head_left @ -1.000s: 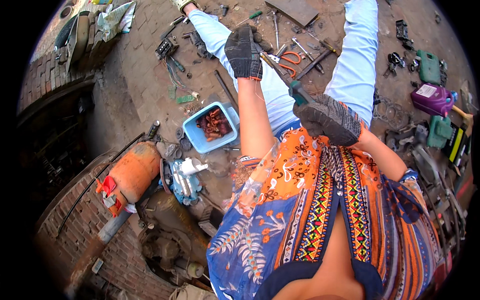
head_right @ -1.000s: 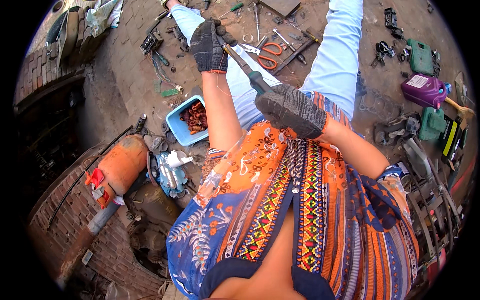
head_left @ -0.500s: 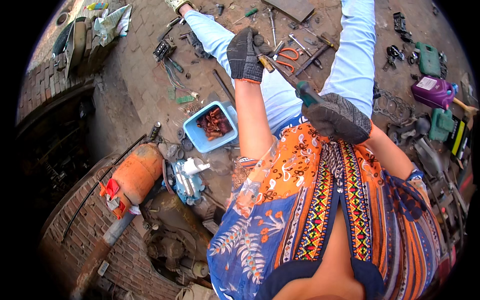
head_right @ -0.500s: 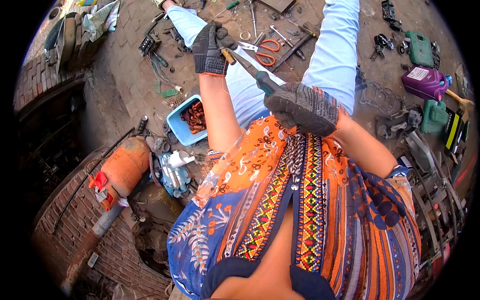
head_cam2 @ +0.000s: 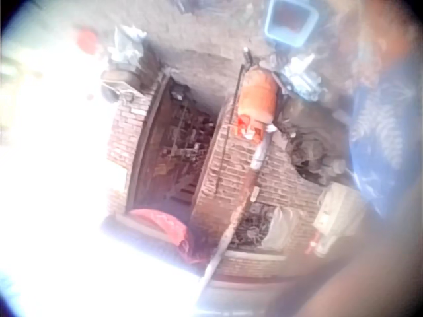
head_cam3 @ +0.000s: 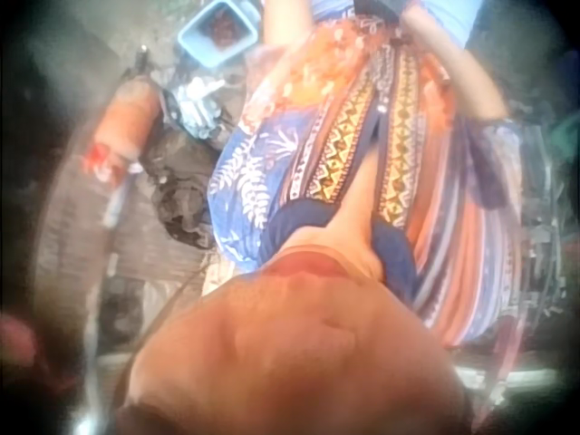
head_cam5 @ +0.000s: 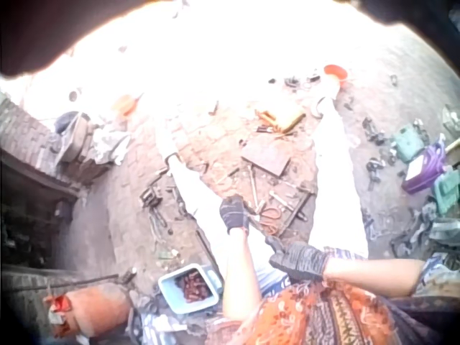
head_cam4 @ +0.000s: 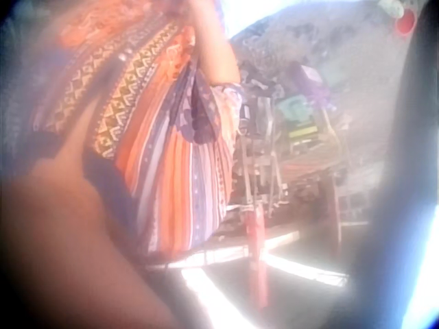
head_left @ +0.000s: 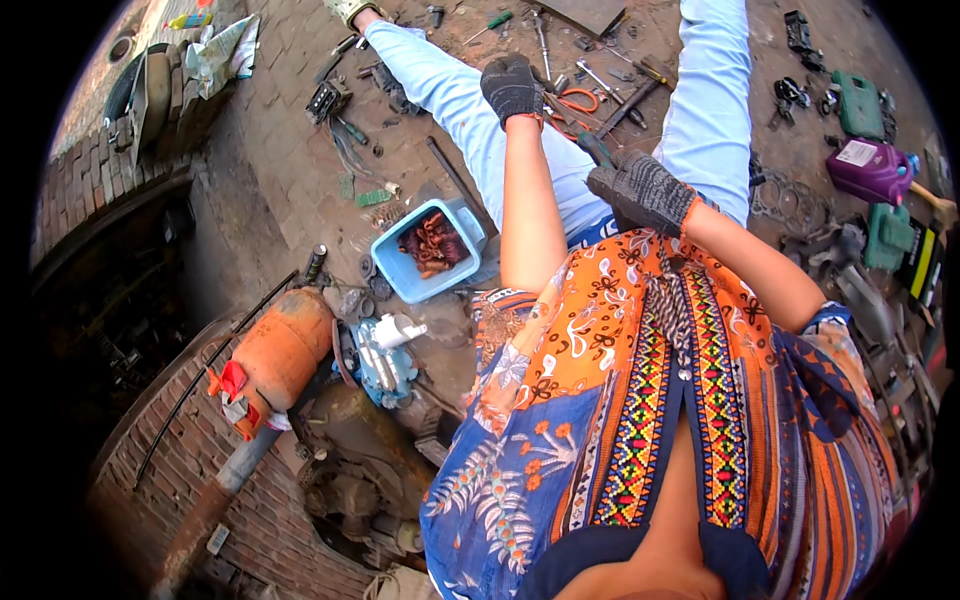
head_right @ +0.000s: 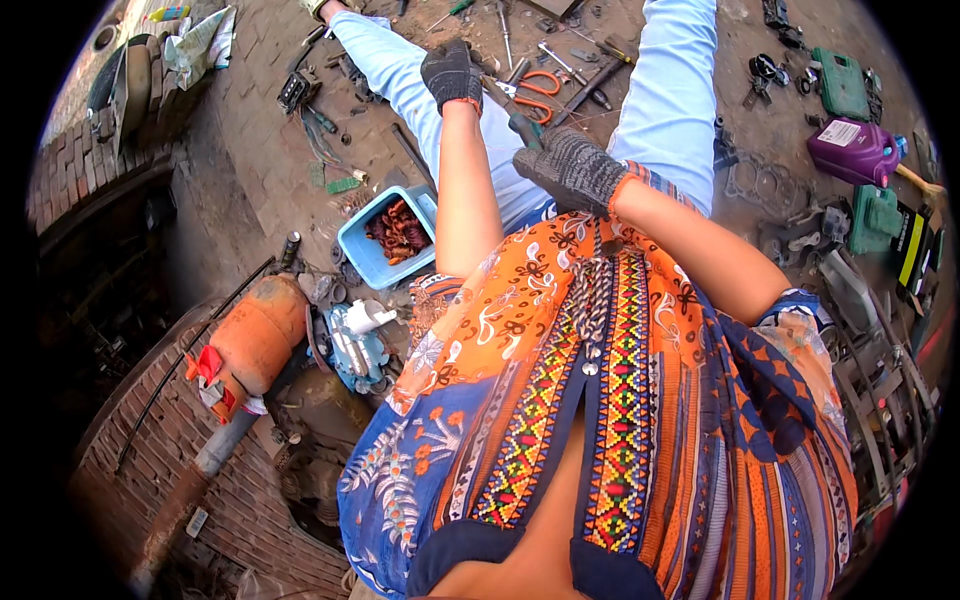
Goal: The person sits on the ground and uses pliers to repeatedly scrape and clean a small cylindrical metal part. They rotate the part frequently to access different sides and continue the scraping motion throughout the clip.
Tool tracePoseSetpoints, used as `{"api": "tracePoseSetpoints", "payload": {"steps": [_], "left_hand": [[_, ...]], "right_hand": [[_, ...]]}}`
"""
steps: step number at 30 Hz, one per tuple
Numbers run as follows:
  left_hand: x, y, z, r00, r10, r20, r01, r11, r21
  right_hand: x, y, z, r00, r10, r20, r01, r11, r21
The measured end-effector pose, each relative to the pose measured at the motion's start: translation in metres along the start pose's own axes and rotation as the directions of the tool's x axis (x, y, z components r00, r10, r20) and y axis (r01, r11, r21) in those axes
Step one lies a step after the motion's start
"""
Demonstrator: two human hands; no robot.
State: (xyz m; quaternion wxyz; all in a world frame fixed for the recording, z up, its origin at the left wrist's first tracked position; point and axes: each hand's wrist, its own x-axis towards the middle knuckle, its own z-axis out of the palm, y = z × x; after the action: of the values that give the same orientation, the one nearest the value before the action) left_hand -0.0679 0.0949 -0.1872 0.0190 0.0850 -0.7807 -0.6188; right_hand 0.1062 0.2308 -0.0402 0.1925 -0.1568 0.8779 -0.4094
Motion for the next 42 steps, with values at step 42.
{"api": "tracePoseSetpoints", "payload": {"steps": [42], "left_hand": [[-0.009,0.138,-0.105,0.768,-0.019,0.64,0.572,0.469,-0.673]], "right_hand": [[-0.004,-0.028,-0.047,0.997,-0.074,-0.02,0.077,0.932,0.355]]}}
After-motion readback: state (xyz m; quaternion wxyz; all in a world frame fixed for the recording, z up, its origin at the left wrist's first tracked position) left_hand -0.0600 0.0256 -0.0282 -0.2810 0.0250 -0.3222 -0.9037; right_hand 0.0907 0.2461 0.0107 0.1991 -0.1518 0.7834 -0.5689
